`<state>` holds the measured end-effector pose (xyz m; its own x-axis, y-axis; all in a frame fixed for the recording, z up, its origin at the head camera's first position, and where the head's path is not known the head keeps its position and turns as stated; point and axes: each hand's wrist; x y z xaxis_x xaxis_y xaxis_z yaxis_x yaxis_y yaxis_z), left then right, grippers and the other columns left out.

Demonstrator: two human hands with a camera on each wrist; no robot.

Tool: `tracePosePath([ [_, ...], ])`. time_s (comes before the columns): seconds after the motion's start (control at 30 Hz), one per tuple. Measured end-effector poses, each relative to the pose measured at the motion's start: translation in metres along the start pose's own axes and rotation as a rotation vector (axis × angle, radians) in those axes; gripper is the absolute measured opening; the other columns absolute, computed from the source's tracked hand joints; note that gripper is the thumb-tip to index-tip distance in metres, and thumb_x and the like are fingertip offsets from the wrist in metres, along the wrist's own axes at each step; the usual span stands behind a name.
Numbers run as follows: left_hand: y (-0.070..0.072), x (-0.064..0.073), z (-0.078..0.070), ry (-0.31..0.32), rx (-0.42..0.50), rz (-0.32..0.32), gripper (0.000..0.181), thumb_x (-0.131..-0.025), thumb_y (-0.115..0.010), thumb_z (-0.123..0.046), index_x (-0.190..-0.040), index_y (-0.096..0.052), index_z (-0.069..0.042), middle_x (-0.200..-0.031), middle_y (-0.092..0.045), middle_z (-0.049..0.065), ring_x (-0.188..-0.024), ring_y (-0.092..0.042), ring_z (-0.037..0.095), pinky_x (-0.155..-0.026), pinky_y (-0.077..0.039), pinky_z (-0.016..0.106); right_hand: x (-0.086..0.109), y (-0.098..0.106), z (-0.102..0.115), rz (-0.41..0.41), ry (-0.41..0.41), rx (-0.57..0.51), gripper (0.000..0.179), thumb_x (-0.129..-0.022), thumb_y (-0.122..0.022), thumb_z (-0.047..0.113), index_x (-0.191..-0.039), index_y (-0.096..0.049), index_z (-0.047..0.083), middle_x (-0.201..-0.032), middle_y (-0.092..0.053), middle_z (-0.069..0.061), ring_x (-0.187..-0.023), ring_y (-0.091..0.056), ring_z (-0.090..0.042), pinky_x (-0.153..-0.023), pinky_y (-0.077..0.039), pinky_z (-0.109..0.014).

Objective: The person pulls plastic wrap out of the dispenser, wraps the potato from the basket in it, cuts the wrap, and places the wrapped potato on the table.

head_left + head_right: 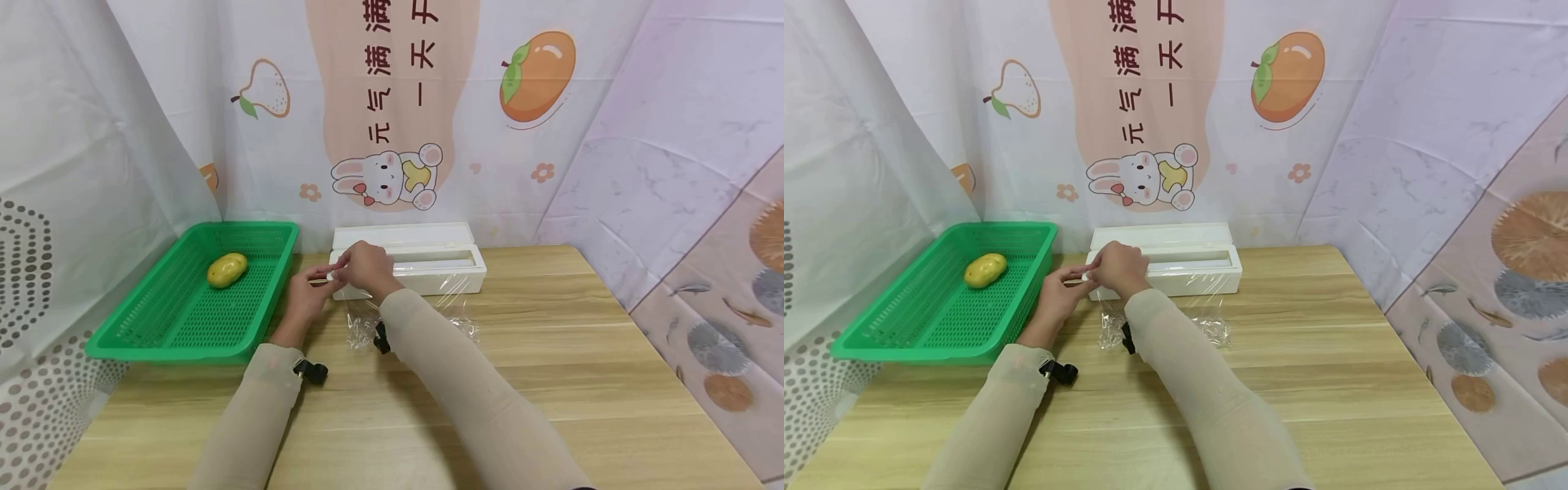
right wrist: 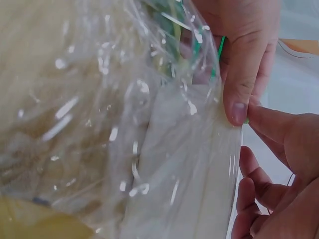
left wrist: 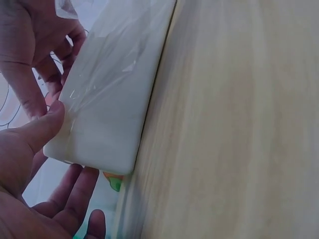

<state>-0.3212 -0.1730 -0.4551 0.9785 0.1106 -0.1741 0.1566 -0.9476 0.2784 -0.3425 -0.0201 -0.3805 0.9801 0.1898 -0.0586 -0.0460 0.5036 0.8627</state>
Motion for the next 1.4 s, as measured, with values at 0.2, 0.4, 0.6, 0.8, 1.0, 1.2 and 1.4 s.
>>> tracePosePath([
  [0.2,0.002,-0.001,0.001,-0.018,-0.01,-0.003,0.044,-0.087,-0.086,-0.02,-0.127,-0.073,-0.007,-0.131,-0.067,0.016,-0.115,-0.067,0.034,-0.079,-0.053,0.017,-0.001,0.003,-0.001,-0.002,-0.02,0.02,0.005,-0.084,-0.085,0.039,-0.084,-0.081,0.036,-0.104,-0.075,0.019,-0.114,-0.06,-0.029,-0.104,-0.04,-0.053],
  [0.4,0.002,0.001,0.004,0.0,-0.037,0.0,0.042,-0.086,-0.086,-0.022,-0.125,-0.075,-0.008,-0.129,-0.067,0.015,-0.113,-0.069,0.034,-0.082,-0.057,0.025,0.003,0.003,-0.001,0.007,-0.03,0.018,0.005,-0.083,-0.086,0.036,-0.082,-0.082,0.035,-0.107,-0.075,0.016,-0.113,-0.055,-0.03,-0.104,-0.037,-0.054],
  [0.6,0.004,0.006,0.004,0.022,-0.066,-0.006,0.043,-0.087,-0.086,-0.024,-0.125,-0.075,-0.009,-0.127,-0.067,0.017,-0.114,-0.07,0.035,-0.093,-0.059,0.043,0.002,0.001,-0.003,0.019,-0.029,0.056,0.007,-0.082,-0.087,0.04,-0.078,-0.081,0.037,-0.103,-0.073,0.014,-0.112,-0.053,-0.03,-0.101,-0.038,-0.056],
  [0.8,0.006,0.008,0.003,0.015,-0.107,-0.013,0.043,-0.088,-0.085,-0.027,-0.126,-0.075,-0.011,-0.127,-0.069,0.016,-0.114,-0.071,0.034,-0.094,-0.059,0.045,-0.001,0.001,-0.005,0.032,-0.041,0.067,0.011,-0.08,-0.088,0.042,-0.075,-0.079,0.039,-0.102,-0.072,0.012,-0.112,-0.052,-0.03,-0.102,-0.036,-0.057],
  [1.0,0.005,0.007,-0.001,-0.009,-0.153,-0.023,0.042,-0.087,-0.086,-0.029,-0.124,-0.076,-0.011,-0.122,-0.073,0.016,-0.11,-0.073,0.033,-0.091,-0.06,0.043,0.0,0.005,-0.007,0.025,-0.047,0.067,0.011,-0.082,-0.088,0.04,-0.075,-0.079,0.039,-0.103,-0.073,0.011,-0.113,-0.052,-0.03,-0.105,-0.035,-0.058],
  [1.2,0.006,0.005,-0.006,-0.012,-0.179,-0.023,0.042,-0.087,-0.086,-0.029,-0.124,-0.076,-0.012,-0.12,-0.074,0.016,-0.108,-0.073,0.033,-0.092,-0.059,0.047,0.004,0.011,-0.008,0.018,-0.03,0.072,0.008,-0.083,-0.087,0.041,-0.079,-0.081,0.039,-0.101,-0.073,0.012,-0.113,-0.053,-0.031,-0.104,-0.035,-0.059],
  [1.4,0.006,0.004,-0.008,-0.012,-0.196,-0.024,0.042,-0.086,-0.087,-0.03,-0.123,-0.077,-0.014,-0.119,-0.075,0.014,-0.108,-0.073,0.032,-0.091,-0.059,0.047,0.003,0.014,-0.01,0.016,-0.01,0.095,0.008,-0.084,-0.086,0.041,-0.079,-0.081,0.036,-0.095,-0.073,0.013,-0.111,-0.053,-0.03,-0.102,-0.035,-0.056],
])
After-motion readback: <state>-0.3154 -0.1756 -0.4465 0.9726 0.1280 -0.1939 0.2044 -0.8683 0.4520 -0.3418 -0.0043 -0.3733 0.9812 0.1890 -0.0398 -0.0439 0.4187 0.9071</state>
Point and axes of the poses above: each hand's wrist, its own x-axis away from the middle knuckle, its own y-axis out of the back of the hand, z = x × y
